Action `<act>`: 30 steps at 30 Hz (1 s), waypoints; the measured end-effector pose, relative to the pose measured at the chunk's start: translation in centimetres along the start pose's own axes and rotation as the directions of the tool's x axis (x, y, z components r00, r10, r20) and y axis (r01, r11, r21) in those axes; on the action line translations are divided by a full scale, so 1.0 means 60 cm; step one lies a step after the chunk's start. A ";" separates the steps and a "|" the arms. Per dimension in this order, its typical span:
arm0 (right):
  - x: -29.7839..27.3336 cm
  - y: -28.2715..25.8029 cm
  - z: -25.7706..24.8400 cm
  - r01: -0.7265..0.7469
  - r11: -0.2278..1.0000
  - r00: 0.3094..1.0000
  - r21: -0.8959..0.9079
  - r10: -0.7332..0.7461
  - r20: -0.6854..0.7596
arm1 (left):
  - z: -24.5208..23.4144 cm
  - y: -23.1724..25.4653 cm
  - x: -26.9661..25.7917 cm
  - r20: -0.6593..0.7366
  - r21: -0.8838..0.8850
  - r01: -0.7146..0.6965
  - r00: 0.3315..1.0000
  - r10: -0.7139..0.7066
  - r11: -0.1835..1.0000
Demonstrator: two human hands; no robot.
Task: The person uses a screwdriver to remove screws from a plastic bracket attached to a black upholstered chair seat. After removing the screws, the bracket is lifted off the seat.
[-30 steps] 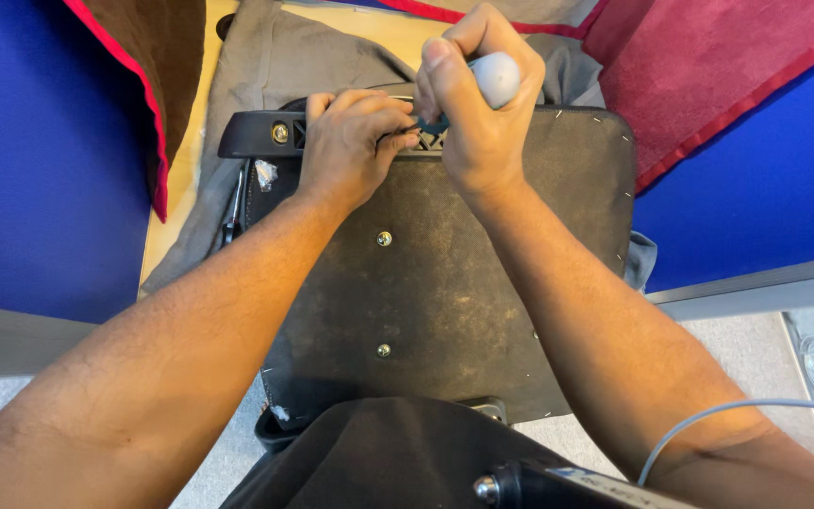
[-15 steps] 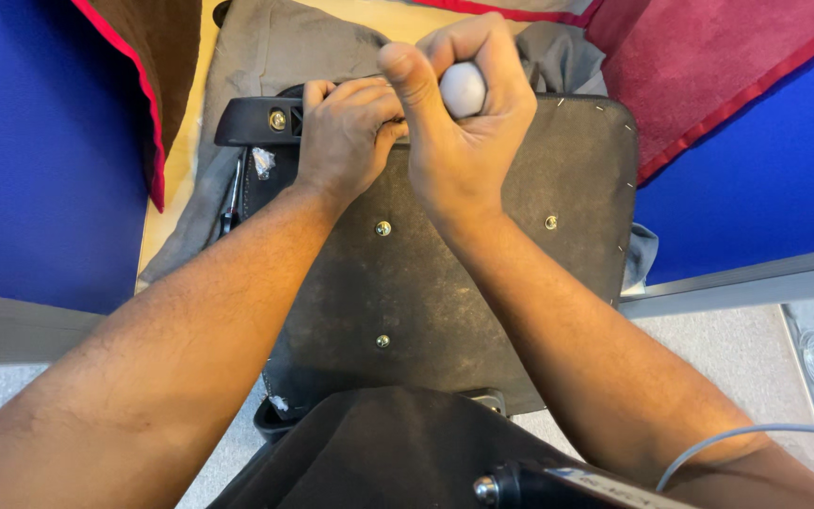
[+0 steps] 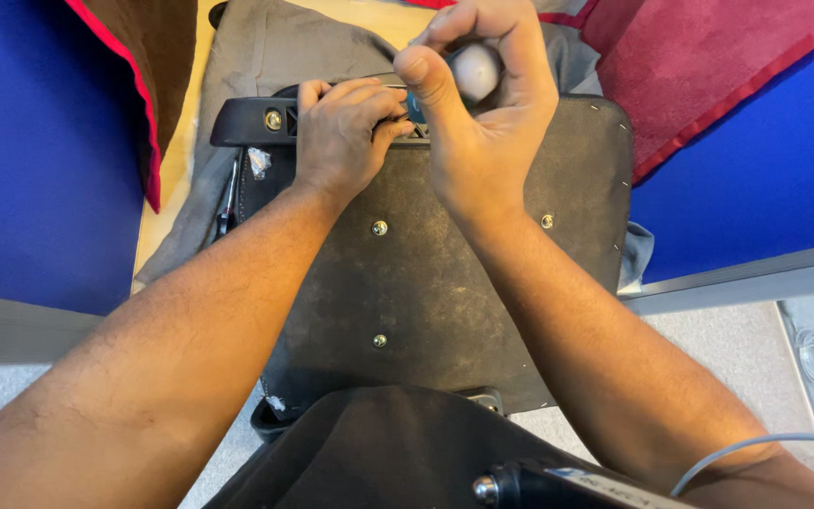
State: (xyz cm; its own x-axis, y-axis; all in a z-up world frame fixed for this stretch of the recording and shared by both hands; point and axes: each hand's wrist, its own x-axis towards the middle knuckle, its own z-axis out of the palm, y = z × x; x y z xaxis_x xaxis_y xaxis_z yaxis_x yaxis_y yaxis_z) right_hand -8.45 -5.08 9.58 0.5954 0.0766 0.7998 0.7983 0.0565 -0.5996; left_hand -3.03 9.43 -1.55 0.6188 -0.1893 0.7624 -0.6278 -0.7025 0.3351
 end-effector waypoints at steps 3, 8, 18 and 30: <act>-0.005 0.005 0.011 0.003 1.000 1.000 -0.009 -0.003 -0.010 | -0.001 0.000 0.001 0.021 0.032 0.008 1.000 -0.009 0.999; 0.041 0.030 -0.011 -0.075 0.949 0.996 0.306 0.059 0.063 | -0.009 0.003 0.006 0.027 -0.006 0.029 0.999 -0.029 1.000; -0.008 0.004 0.011 0.011 0.999 1.000 -0.041 -0.012 -0.008 | -0.012 0.002 0.002 0.021 0.000 -0.034 0.999 0.034 0.999; 0.033 0.012 -0.025 -0.108 0.925 0.972 0.365 0.020 0.236 | -0.006 0.005 0.006 0.019 -0.002 -0.012 1.000 0.012 1.000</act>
State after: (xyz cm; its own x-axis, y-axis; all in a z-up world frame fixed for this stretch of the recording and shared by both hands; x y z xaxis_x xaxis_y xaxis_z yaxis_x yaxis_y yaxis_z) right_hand -6.55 -6.38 10.77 0.5730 0.3103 0.7586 0.6408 0.4075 -0.6507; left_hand -3.16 9.39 -0.98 0.6198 -0.2104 0.7560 -0.6361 -0.6989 0.3270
